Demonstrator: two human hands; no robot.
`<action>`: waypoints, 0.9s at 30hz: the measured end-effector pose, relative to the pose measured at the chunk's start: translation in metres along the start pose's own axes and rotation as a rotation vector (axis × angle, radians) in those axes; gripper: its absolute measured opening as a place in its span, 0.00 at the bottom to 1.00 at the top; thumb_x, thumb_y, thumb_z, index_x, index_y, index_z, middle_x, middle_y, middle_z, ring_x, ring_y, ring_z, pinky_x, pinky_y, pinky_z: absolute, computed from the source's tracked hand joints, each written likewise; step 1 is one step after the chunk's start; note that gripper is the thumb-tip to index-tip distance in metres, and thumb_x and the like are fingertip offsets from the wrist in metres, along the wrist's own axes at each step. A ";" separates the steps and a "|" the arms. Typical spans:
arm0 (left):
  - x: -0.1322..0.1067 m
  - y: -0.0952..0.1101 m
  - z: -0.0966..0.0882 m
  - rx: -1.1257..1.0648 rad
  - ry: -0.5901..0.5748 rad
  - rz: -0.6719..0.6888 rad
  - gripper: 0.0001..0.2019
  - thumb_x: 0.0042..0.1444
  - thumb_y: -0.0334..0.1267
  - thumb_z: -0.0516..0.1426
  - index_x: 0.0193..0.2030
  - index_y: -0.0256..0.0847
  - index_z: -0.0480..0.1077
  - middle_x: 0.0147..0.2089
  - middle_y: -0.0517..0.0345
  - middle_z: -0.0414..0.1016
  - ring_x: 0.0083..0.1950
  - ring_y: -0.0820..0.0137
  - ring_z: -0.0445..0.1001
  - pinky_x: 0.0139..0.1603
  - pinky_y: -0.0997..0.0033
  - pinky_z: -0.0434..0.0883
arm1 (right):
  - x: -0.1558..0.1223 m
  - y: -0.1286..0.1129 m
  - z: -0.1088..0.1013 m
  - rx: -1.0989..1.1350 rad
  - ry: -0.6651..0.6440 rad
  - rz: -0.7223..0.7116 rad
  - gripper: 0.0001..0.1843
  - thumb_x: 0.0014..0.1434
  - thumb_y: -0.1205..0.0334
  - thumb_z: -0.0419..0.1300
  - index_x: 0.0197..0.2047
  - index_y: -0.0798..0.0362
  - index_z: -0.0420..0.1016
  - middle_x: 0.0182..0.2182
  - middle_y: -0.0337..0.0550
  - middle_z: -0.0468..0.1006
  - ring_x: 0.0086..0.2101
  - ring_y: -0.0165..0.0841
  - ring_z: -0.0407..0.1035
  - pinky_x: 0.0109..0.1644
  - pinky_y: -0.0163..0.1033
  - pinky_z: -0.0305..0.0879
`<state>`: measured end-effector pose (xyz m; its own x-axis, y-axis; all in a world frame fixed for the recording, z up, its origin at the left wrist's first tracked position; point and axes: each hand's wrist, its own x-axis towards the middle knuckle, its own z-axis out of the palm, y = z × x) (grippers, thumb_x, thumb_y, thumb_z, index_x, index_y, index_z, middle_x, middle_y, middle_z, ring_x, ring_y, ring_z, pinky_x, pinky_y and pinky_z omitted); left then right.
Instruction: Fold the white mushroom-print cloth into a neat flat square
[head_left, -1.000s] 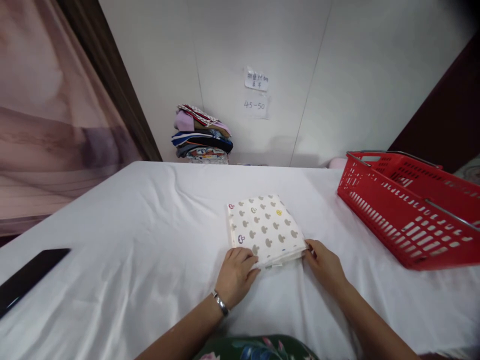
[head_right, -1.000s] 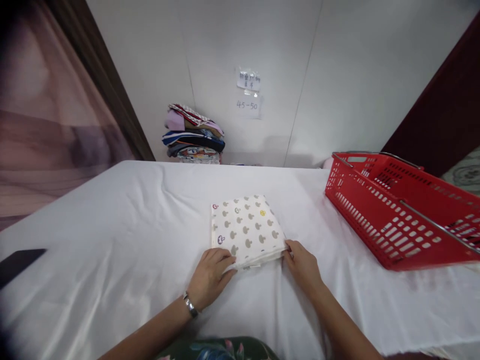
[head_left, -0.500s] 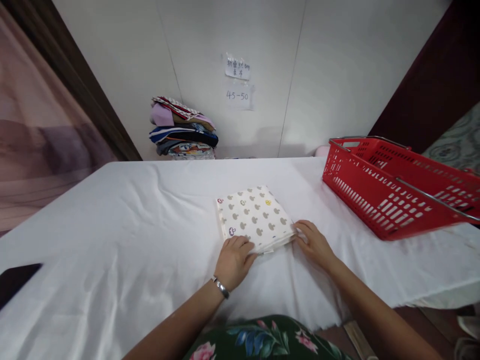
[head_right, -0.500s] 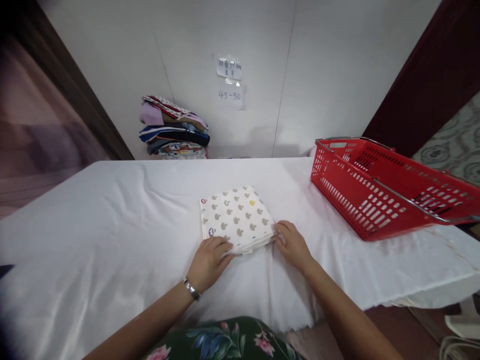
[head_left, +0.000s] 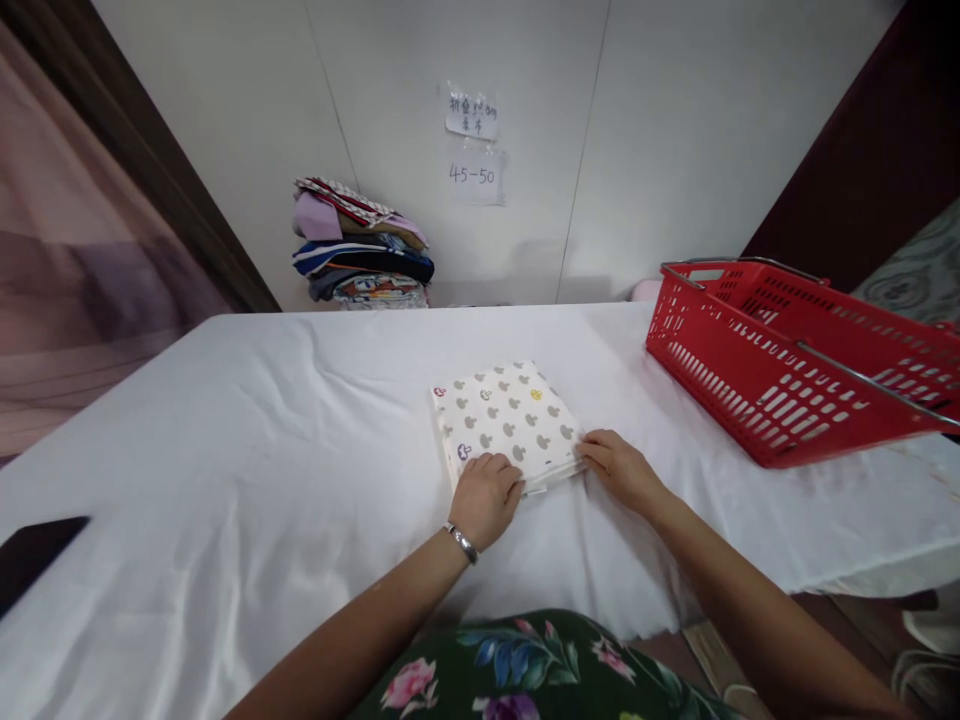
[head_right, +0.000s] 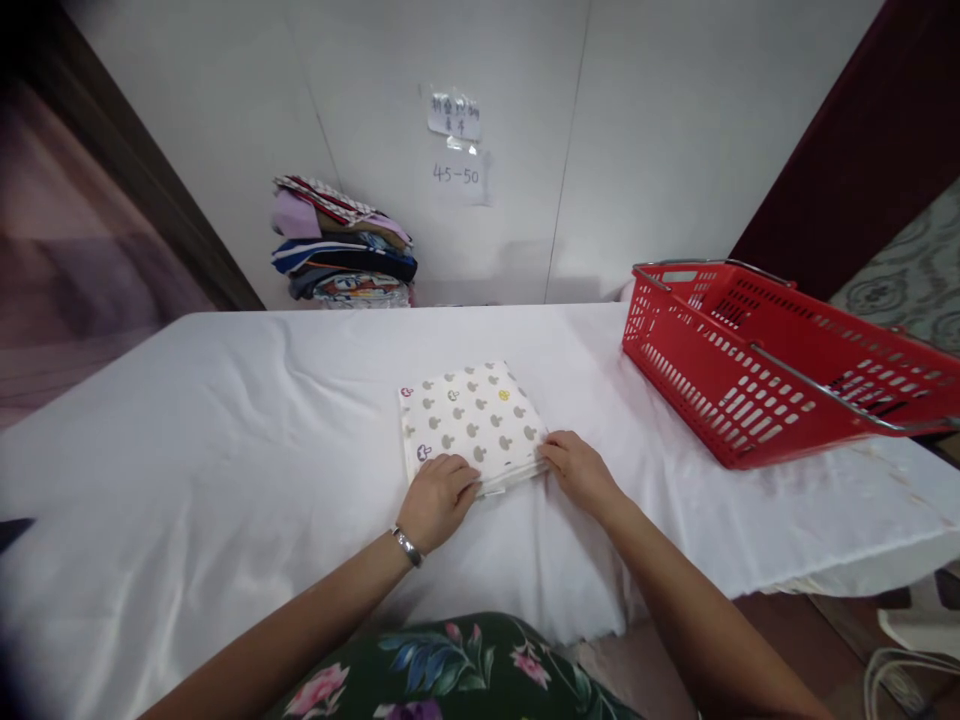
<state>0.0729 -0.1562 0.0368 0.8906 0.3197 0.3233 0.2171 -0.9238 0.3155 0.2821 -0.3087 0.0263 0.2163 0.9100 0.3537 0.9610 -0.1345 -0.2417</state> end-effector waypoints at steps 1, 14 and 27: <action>0.001 0.000 0.000 0.001 0.004 -0.003 0.08 0.59 0.35 0.50 0.33 0.41 0.70 0.34 0.56 0.68 0.38 0.68 0.64 0.40 0.64 0.61 | 0.000 0.000 0.001 -0.002 0.005 -0.001 0.16 0.61 0.66 0.47 0.45 0.48 0.74 0.42 0.46 0.73 0.44 0.37 0.66 0.44 0.43 0.66; -0.008 -0.002 0.008 0.047 0.025 0.121 0.08 0.59 0.33 0.49 0.32 0.40 0.68 0.34 0.56 0.67 0.38 0.68 0.63 0.38 0.66 0.59 | -0.012 0.001 0.006 0.054 0.135 -0.008 0.14 0.61 0.66 0.48 0.43 0.51 0.73 0.41 0.47 0.72 0.42 0.37 0.66 0.45 0.43 0.66; -0.004 -0.018 -0.011 -0.202 0.083 0.022 0.09 0.59 0.37 0.50 0.34 0.41 0.71 0.38 0.56 0.71 0.42 0.69 0.67 0.45 0.65 0.65 | -0.009 -0.006 -0.002 0.081 0.002 0.076 0.12 0.61 0.63 0.48 0.37 0.50 0.73 0.39 0.44 0.72 0.39 0.34 0.68 0.43 0.40 0.66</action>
<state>0.0607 -0.1384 0.0400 0.8566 0.3238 0.4018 0.1061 -0.8725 0.4769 0.2748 -0.3166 0.0263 0.2882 0.8977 0.3333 0.9249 -0.1707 -0.3398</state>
